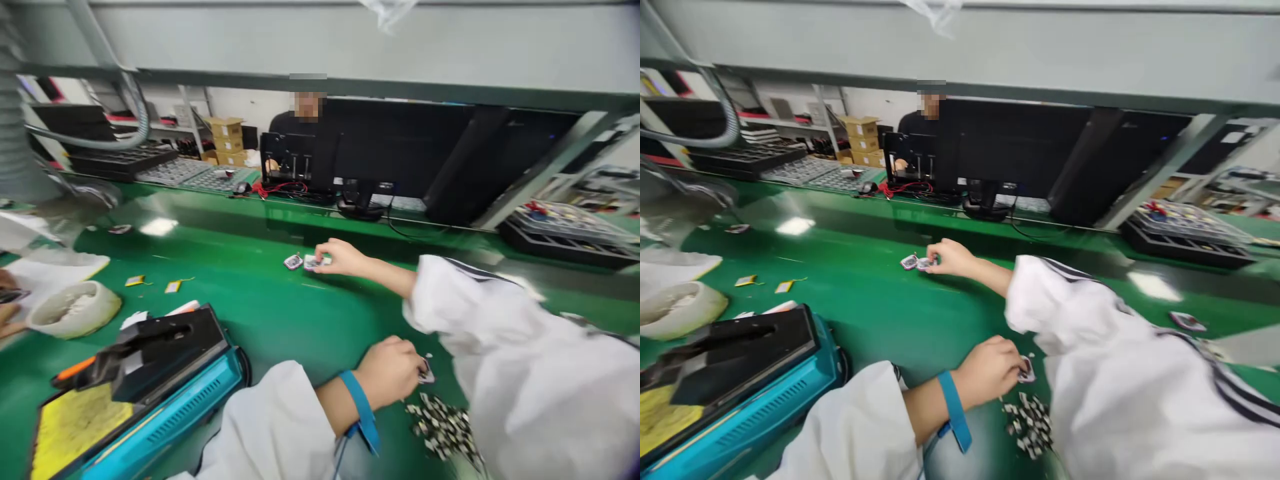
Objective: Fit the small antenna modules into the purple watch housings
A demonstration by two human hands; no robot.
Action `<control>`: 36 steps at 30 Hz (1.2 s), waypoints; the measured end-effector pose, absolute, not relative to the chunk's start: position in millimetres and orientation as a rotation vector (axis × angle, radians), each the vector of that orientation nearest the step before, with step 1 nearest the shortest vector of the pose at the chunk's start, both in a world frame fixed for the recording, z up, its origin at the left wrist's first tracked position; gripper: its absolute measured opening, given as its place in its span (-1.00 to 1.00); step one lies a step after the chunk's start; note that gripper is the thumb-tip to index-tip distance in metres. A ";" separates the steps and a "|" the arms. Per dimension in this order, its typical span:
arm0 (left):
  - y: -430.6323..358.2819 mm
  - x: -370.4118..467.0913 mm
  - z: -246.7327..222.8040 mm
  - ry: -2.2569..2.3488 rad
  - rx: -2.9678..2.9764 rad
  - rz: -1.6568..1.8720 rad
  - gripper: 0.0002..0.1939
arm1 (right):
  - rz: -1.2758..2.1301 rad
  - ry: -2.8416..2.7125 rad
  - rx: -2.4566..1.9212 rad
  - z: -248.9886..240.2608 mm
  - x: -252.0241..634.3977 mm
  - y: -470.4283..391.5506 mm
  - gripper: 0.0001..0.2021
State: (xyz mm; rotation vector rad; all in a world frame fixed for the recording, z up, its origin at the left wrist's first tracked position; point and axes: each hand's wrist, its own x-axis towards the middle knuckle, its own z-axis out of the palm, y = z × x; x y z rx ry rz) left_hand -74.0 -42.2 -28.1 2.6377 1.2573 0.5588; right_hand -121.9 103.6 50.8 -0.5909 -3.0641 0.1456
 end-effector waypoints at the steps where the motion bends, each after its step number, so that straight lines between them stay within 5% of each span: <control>1: -42.8 -68.6 -31.7 1.259 2.589 0.580 -0.72 | 0.147 -3.071 -0.645 49.5 -85.4 101.6 -0.69; 10: -54.7 -75.9 -22.8 1.357 2.309 0.753 -0.79 | 0.200 -3.069 -0.884 33.7 97.7 73.2 -0.75; 19: -88.6 -117.4 -18.7 1.235 2.349 0.591 -0.78 | 0.057 -3.037 -0.463 41.8 -68.0 105.1 -0.55; 26: -90.6 -121.5 -15.9 1.054 2.363 0.474 -0.78 | 0.041 -3.088 -0.365 25.2 -190.7 94.7 -0.68; 36: -90.4 -116.5 -12.6 1.023 2.259 0.504 -0.91 | 0.093 -3.031 -0.599 60.3 -61.6 116.3 -0.58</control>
